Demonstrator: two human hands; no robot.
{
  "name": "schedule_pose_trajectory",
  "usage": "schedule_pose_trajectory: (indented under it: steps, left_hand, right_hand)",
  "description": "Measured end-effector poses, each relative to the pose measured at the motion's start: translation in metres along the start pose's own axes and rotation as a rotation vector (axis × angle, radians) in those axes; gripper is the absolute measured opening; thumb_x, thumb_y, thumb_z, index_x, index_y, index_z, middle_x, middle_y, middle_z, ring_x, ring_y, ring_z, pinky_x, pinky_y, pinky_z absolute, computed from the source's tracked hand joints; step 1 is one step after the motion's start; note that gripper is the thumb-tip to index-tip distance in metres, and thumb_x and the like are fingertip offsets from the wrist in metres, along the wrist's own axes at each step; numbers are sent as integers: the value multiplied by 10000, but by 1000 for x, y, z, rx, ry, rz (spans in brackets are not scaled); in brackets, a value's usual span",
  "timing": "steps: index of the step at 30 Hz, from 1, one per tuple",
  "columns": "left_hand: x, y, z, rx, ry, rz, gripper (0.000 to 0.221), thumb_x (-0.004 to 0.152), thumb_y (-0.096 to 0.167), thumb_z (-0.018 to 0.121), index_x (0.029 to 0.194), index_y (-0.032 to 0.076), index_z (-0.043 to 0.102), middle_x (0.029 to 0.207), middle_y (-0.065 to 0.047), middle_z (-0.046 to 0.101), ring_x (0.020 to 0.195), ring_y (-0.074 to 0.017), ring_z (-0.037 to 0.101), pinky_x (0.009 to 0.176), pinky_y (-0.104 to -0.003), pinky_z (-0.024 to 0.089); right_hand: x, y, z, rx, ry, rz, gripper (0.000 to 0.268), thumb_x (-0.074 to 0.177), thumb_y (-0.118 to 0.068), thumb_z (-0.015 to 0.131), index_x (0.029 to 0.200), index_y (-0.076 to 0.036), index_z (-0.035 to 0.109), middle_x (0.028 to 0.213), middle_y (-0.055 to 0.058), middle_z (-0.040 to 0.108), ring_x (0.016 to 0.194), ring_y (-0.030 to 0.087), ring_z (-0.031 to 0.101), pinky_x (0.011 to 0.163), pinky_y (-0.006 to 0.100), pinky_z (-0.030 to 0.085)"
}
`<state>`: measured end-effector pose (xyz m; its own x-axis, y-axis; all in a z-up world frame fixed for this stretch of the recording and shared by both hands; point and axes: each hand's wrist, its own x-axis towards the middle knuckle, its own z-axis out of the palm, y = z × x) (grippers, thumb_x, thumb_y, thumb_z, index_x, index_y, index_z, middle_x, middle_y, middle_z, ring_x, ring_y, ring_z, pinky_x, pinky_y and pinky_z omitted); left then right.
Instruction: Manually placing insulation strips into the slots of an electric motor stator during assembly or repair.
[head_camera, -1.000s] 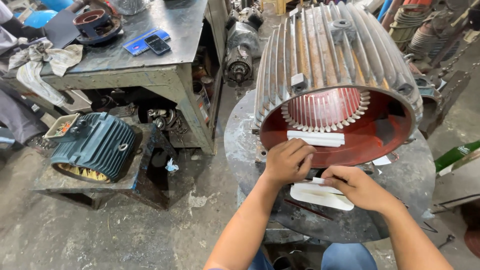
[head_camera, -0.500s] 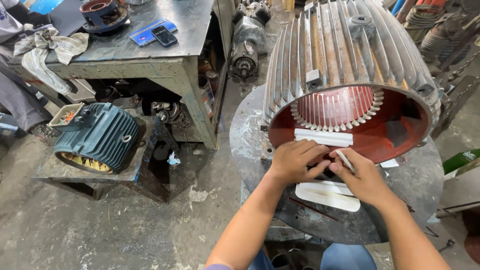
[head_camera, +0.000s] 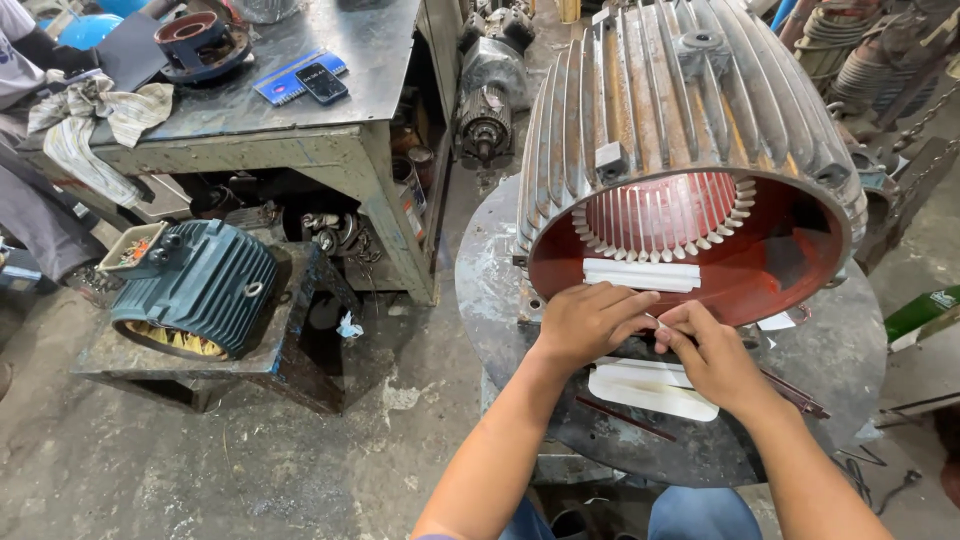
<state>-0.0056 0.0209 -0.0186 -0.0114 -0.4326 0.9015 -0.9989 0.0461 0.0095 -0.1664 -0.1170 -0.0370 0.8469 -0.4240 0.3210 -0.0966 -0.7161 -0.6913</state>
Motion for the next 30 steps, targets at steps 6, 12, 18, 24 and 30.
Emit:
schedule_pose_trajectory:
  steps: [6,12,18,24,30]
  left_hand:
    - [-8,-1,8,73,-113,24,152,931,412,635,903,267,669,737,82,608,700,-124,618,612,-260,513]
    - [-9,1,8,52,-182,-8,201,926,434,616,927,234,639,748,75,604,716,-128,634,631,-270,516]
    - [-7,1,7,18,-136,-74,139,1001,349,571,961,230,630,753,85,553,679,-119,614,590,-249,503]
    - [-6,2,3,-73,-192,-100,87,996,244,627,968,161,636,796,43,586,627,-192,589,466,-323,373]
    - [-12,0,6,-75,-309,-93,254,1006,391,567,1206,273,670,1063,93,691,862,-171,695,549,-326,479]
  right_hand:
    - [-4,-14,-4,-198,0,40,125,982,-185,566,1069,-152,648,801,76,785,821,318,746,745,454,578]
    - [1,-18,-5,-169,17,46,73,965,-211,611,1021,-173,641,771,8,789,781,254,752,717,395,581]
    - [0,-35,-23,-98,80,34,237,845,-164,757,1064,-106,686,846,91,752,815,293,715,730,415,568]
    - [-6,-30,-34,-362,75,-56,188,927,-318,659,1002,-159,724,973,-111,725,834,125,695,649,330,529]
    - [-8,-10,-26,-352,137,-221,138,933,-228,682,851,-116,689,758,-66,661,673,125,607,574,300,456]
